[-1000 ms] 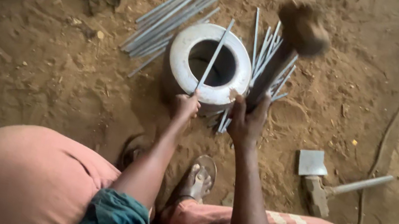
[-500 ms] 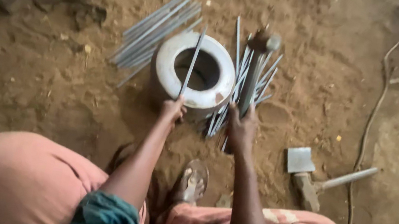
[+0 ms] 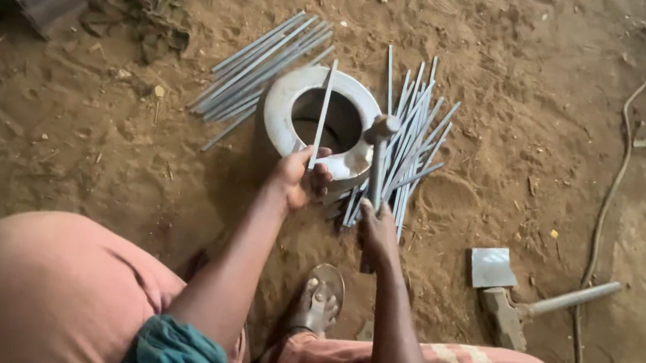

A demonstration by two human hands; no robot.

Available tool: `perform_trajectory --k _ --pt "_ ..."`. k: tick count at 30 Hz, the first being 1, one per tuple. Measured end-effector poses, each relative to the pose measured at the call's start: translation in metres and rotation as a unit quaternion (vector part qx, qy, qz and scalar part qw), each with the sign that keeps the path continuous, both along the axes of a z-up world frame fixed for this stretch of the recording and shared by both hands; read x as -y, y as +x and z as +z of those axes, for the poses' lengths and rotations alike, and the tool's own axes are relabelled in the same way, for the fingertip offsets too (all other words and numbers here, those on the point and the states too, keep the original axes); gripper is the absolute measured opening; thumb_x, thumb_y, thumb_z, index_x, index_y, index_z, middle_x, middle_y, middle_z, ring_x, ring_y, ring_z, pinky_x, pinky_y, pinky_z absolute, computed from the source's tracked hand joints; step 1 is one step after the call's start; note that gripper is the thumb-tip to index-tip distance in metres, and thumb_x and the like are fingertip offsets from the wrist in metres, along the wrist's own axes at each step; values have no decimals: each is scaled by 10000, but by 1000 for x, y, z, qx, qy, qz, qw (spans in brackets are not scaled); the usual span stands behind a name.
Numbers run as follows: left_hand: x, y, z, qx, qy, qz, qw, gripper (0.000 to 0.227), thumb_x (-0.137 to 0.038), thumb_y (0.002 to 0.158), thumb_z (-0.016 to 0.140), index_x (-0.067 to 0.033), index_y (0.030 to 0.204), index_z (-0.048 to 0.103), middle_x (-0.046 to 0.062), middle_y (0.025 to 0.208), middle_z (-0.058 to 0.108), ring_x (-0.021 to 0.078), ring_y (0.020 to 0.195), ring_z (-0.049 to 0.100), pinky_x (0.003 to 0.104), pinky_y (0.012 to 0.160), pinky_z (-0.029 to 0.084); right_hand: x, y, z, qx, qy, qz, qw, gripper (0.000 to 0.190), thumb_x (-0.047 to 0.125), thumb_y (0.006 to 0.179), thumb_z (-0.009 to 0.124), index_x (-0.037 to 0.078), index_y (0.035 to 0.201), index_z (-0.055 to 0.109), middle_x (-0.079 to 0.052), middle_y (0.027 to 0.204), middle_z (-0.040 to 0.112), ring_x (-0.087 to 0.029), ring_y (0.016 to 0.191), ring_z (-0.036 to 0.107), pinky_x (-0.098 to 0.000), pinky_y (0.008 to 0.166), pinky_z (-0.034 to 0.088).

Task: The person sits on the ground and repeatedly strikes metal rods with a hammer to shape them. The rods are placed on a circular metal anvil during the process.

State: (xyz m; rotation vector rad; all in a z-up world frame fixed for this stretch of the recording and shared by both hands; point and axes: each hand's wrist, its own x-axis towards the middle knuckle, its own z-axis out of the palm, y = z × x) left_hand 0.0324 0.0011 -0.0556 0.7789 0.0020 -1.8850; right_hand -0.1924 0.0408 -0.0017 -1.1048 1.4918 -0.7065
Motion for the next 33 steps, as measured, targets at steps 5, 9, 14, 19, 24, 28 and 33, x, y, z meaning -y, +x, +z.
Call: perform_trajectory --k 5,9,14,19,24,28,33 --pt "6 -6 -56 -10 -12 10 1000 260 -389 1085 506 -174 1112 648 3 685 653 160 546 623 344 518 497 -7 5 -36 -135 9 23 991 366 417 1019 605 58 1036 534 -49 618 514 -179 489 497 -381 438 417" --pt "16 -4 -74 176 4 80 981 293 -91 925 558 -289 1128 633 43 719 690 183 538 646 367 491 551 19 4 -65 -125 -7 -15 992 403 473 987 612 84 1064 541 -91 640 577 -197 489 553 -376 439 458" --pt "-22 -9 -86 450 -45 30 892 243 -258 1017 512 -44 960 615 162 560 618 265 395 591 404 386 434 20 11 -72 89 6 -9 996 369 435 1021 650 71 1012 598 -28 699 597 -141 536 552 -312 471 465" --pt "-20 -15 -69 433 2 36 901 289 -274 1025 495 -18 926 584 206 516 605 290 365 577 424 379 458 9 24 0 201 68 -71 975 246 348 1007 637 121 963 551 -3 675 541 -114 505 479 -288 449 425" --pt "-14 -10 -70 410 15 31 911 456 -368 1041 538 42 848 587 181 514 603 286 373 577 405 374 461 3 38 73 153 -136 -50 978 274 340 1035 588 90 938 533 3 627 536 -110 472 506 -288 421 419" --pt "-9 -6 -77 450 -22 54 891 501 -406 1035 526 34 812 616 164 534 613 283 402 604 400 400 476 18 50 105 22 -292 -59 954 221 295 1032 536 105 936 592 13 572 540 -112 480 529 -300 434 425" --pt "-27 -18 -90 562 18 20 827 519 -418 1020 499 12 781 664 133 581 659 270 460 671 392 451 528 16 52 84 168 -350 -35 921 258 317 1060 544 66 1110 575 24 692 528 -77 540 485 -254 473 408"
